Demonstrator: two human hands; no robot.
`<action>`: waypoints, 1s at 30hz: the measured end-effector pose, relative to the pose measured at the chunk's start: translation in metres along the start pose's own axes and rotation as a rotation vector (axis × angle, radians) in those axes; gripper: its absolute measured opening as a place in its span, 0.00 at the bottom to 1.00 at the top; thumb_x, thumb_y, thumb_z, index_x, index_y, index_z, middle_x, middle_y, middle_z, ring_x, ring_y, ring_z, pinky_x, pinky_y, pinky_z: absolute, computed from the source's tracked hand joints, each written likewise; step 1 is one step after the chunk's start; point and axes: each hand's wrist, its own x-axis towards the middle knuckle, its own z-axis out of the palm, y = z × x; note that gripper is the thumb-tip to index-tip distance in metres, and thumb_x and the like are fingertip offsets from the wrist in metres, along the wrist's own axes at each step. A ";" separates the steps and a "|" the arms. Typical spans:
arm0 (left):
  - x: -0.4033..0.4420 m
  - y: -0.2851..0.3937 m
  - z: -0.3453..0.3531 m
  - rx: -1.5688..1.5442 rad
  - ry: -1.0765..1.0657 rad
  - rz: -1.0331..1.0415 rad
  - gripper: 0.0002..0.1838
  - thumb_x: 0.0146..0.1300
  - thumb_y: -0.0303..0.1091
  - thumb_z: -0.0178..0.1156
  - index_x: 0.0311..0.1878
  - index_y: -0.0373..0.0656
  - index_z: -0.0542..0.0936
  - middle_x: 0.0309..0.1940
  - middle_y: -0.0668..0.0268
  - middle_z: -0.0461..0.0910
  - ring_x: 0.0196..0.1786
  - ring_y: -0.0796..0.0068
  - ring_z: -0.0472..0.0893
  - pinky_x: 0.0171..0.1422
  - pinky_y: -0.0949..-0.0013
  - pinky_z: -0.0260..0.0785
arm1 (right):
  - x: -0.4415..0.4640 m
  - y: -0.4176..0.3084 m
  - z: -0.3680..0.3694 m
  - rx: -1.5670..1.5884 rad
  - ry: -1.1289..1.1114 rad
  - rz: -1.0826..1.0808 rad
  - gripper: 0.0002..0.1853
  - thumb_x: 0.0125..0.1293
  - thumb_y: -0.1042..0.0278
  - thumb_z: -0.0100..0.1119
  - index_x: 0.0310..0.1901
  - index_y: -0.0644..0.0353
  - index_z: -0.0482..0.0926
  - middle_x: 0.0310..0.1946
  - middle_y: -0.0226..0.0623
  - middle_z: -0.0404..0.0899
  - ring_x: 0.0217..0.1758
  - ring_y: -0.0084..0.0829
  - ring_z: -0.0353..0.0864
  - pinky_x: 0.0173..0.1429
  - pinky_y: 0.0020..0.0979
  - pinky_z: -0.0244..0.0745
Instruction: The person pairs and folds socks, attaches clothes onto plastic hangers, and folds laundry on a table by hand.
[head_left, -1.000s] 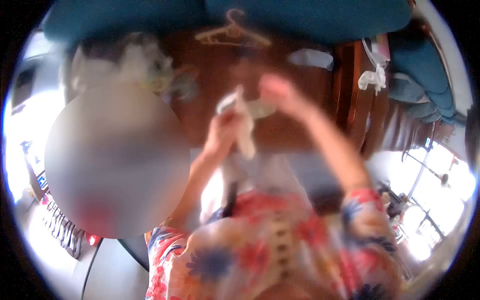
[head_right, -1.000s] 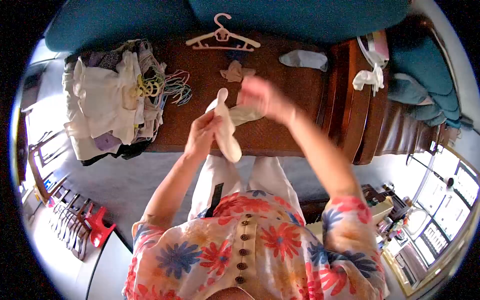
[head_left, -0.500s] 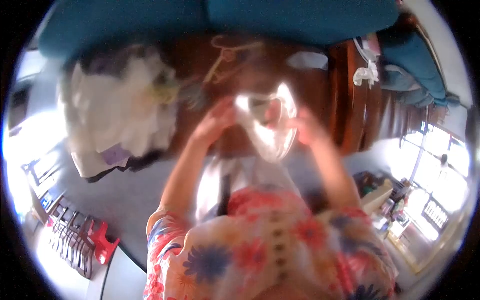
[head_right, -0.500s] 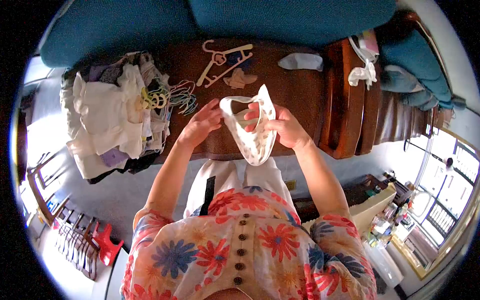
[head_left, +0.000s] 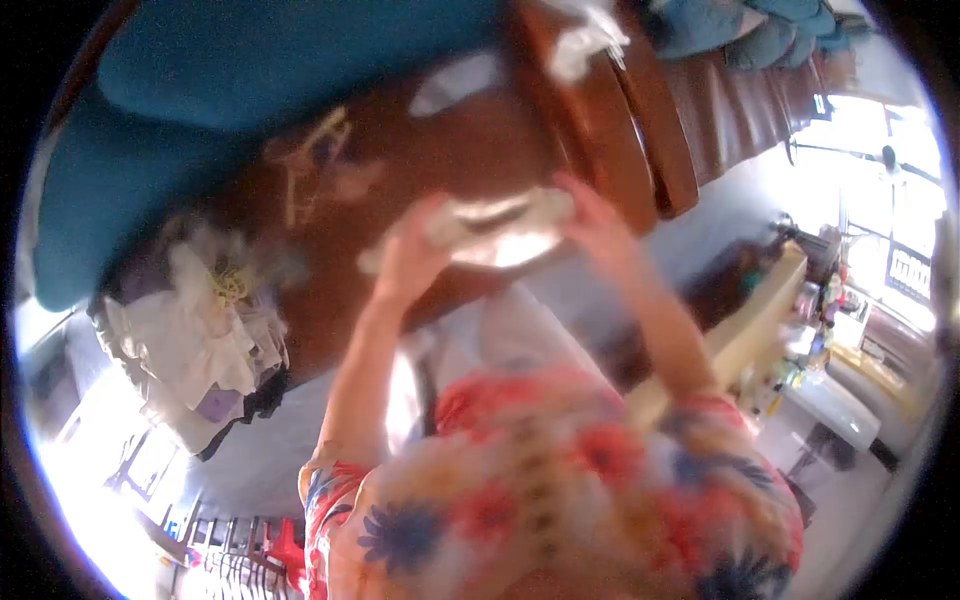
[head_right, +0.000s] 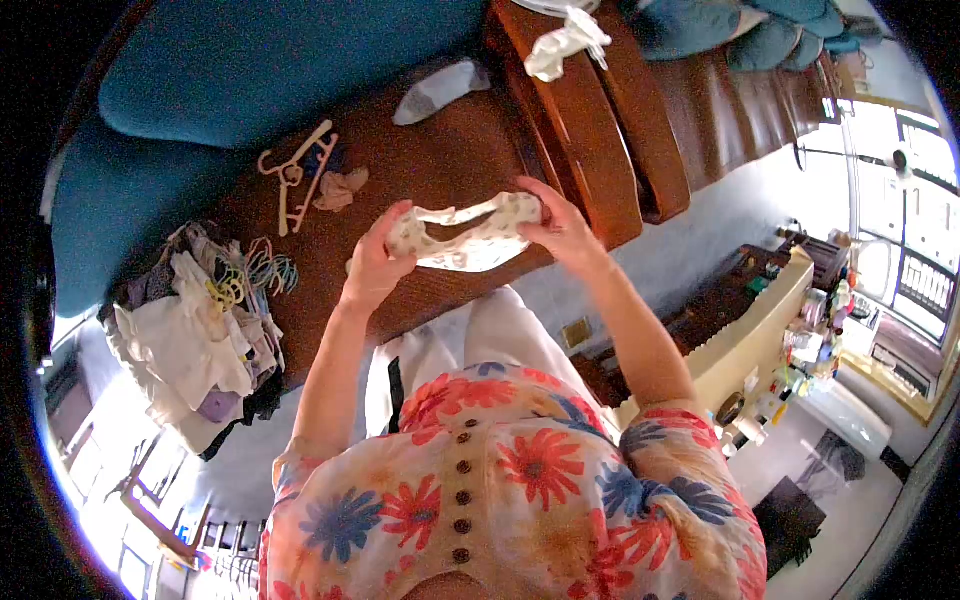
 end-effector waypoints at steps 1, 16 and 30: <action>0.001 0.001 0.015 0.094 -0.048 -0.072 0.32 0.44 0.18 0.54 0.58 0.44 0.66 0.35 0.66 0.74 0.33 0.82 0.71 0.41 0.79 0.64 | -0.004 0.018 -0.020 0.039 -0.073 -0.061 0.31 0.52 0.82 0.55 0.59 0.62 0.59 0.50 0.35 0.69 0.47 0.24 0.72 0.49 0.24 0.70; 0.055 0.028 0.195 -0.171 -0.356 -0.220 0.15 0.47 0.26 0.60 0.41 0.34 0.75 0.33 0.63 0.77 0.34 0.74 0.77 0.39 0.73 0.71 | -0.056 0.060 -0.210 -0.009 0.165 0.276 0.09 0.54 0.72 0.58 0.36 0.65 0.74 0.30 0.31 0.77 0.32 0.23 0.76 0.39 0.23 0.72; 0.113 0.001 0.266 -0.185 -0.063 -0.379 0.17 0.53 0.29 0.57 0.47 0.37 0.71 0.33 0.63 0.77 0.29 0.78 0.77 0.24 0.76 0.72 | 0.054 0.138 -0.249 0.048 0.420 0.009 0.17 0.52 0.78 0.57 0.46 0.64 0.73 0.35 0.32 0.76 0.37 0.21 0.73 0.43 0.23 0.69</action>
